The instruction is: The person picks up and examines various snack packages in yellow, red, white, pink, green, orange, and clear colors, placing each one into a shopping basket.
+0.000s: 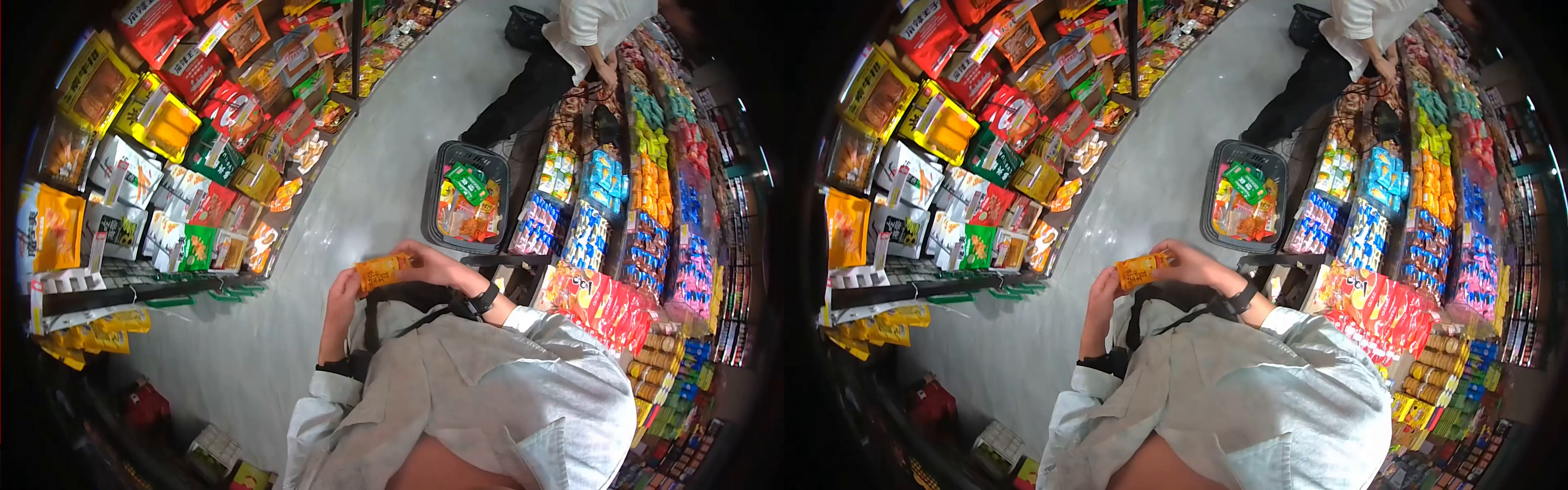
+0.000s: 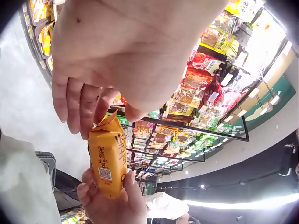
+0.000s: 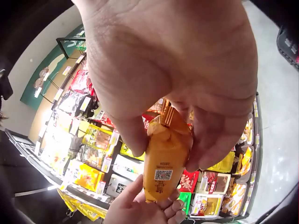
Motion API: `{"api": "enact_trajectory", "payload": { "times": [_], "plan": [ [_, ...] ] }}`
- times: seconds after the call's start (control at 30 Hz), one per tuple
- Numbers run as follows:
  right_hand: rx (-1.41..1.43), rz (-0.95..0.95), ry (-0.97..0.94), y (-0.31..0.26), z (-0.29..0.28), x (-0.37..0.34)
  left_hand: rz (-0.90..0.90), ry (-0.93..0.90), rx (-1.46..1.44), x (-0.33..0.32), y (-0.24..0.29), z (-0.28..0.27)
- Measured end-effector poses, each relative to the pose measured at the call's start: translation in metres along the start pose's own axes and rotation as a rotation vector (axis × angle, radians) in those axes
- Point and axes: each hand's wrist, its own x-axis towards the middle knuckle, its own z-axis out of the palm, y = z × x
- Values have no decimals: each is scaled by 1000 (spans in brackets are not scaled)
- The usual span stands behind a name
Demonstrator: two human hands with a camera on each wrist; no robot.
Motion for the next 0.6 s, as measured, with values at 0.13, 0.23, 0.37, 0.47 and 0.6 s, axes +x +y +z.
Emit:
{"api": "enact_trajectory", "payload": {
  "times": [0.13,0.23,0.37,0.47,0.6],
  "plan": [
    [-106,-23,14,5,8,3,-35,-49,72,0,7,-4],
    [-86,19,-91,1,12,10,-33,-25,52,-2,7,-11],
    [-199,-5,-196,-16,11,25,-2,60,64,-5,10,-19],
    [-277,6,-311,-26,6,42,56,145,-2,-11,0,-18],
    [-390,-65,-448,-40,-12,62,126,243,-14,-13,8,-1]
  ]
}}
